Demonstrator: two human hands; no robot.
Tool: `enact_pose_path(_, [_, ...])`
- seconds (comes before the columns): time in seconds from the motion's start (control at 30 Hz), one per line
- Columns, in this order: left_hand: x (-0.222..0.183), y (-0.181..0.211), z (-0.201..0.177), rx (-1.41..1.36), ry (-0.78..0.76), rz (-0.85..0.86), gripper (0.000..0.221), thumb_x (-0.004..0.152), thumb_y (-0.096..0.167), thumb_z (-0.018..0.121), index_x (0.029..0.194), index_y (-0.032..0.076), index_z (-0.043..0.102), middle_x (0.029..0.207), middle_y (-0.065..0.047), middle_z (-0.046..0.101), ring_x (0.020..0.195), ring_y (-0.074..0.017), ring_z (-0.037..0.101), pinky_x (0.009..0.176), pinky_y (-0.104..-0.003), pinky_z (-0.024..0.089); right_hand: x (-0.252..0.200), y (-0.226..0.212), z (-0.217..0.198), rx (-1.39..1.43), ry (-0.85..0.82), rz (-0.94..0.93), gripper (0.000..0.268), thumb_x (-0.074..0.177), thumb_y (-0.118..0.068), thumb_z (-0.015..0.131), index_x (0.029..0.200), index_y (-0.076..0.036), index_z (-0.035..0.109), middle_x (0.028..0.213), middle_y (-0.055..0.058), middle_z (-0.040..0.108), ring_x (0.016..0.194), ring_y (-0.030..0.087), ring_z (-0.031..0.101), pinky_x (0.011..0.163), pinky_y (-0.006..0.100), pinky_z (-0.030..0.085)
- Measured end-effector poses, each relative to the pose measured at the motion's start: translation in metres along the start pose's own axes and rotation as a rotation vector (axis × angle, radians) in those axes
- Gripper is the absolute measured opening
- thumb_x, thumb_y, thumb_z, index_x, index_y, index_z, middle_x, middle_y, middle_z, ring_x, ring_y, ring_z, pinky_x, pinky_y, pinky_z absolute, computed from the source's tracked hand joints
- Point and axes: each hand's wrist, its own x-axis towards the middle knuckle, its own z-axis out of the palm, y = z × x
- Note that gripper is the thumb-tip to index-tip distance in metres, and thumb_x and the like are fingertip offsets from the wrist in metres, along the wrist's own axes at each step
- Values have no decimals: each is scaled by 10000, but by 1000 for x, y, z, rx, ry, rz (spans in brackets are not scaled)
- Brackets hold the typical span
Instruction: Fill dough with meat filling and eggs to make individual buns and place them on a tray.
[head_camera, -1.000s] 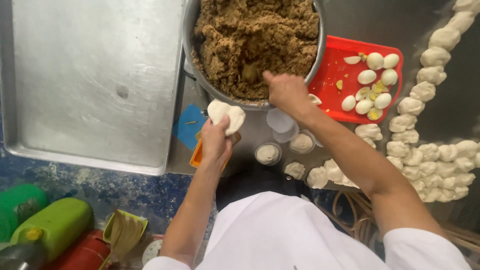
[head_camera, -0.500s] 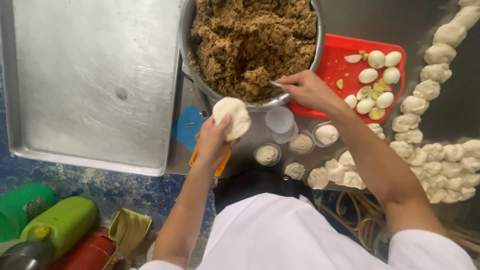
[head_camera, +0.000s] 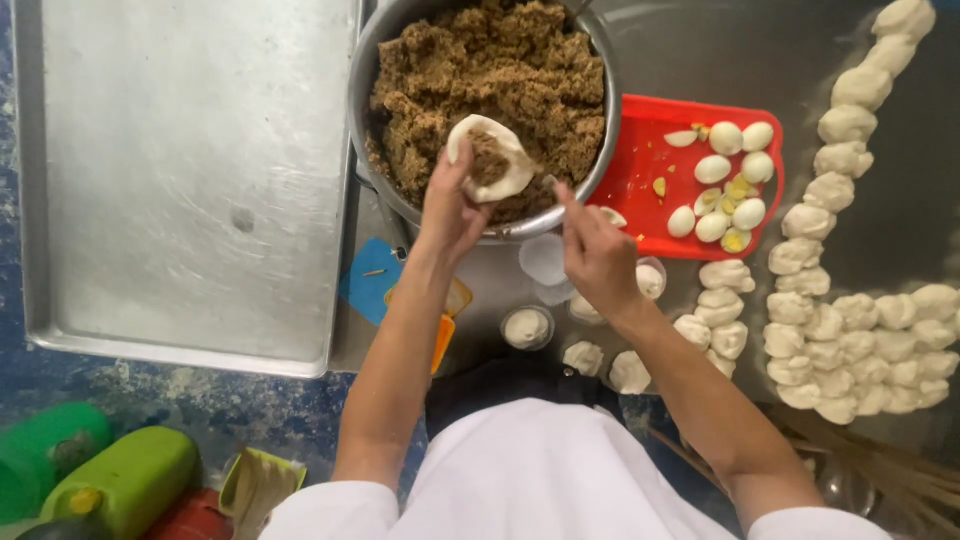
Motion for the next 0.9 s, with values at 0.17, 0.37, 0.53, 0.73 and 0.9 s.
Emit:
enact_pose_path(0.17, [-21, 6, -3, 201, 120, 46, 391, 966, 226, 687, 1314, 119, 543, 1220, -67, 628, 1137, -235, 645, 980, -483, 587, 14, -24, -20, 212, 58, 172, 354, 1079, -70, 596, 1433, -76, 595, 909, 170, 704, 776, 268, 703, 700, 385, 543])
enact_pose_path(0.37, [-51, 15, -15, 158, 116, 76, 370, 1024, 281, 672, 1311, 63, 584, 1221, -96, 649, 1154, -249, 646, 1011, -454, 594, 28, 6, 15, 173, -135, 258, 468, 1009, -186, 613, 1428, 18, 570, 1090, 242, 729, 831, 347, 704, 740, 453, 549])
enact_pose_path(0.53, [-86, 34, -11, 42, 136, -24, 430, 996, 306, 636, 1342, 58, 578, 1271, -97, 658, 1217, -247, 648, 1076, -436, 561, 24, 17, -21, 70, -199, 367, 414, 1007, -245, 639, 1357, -25, 623, 1100, 216, 730, 984, 374, 694, 846, 482, 540])
enact_pose_path(0.73, [-104, 21, -24, 149, 48, -48, 412, 1069, 314, 592, 1401, 75, 539, 1323, -91, 616, 1238, -246, 609, 1084, -441, 527, -37, 155, -4, 4, 48, 534, 216, 1014, -154, 665, 1184, -33, 721, 1100, 192, 744, 1028, 350, 722, 904, 438, 567])
enact_pose_path(0.9, [-94, 2, 1, 276, 91, -141, 407, 1038, 278, 553, 1389, 74, 521, 1258, -105, 620, 1183, -230, 645, 1031, -437, 580, -41, 198, 15, -129, 113, 574, 264, 951, -128, 737, 1171, 13, 710, 947, 196, 709, 930, 381, 664, 843, 473, 522])
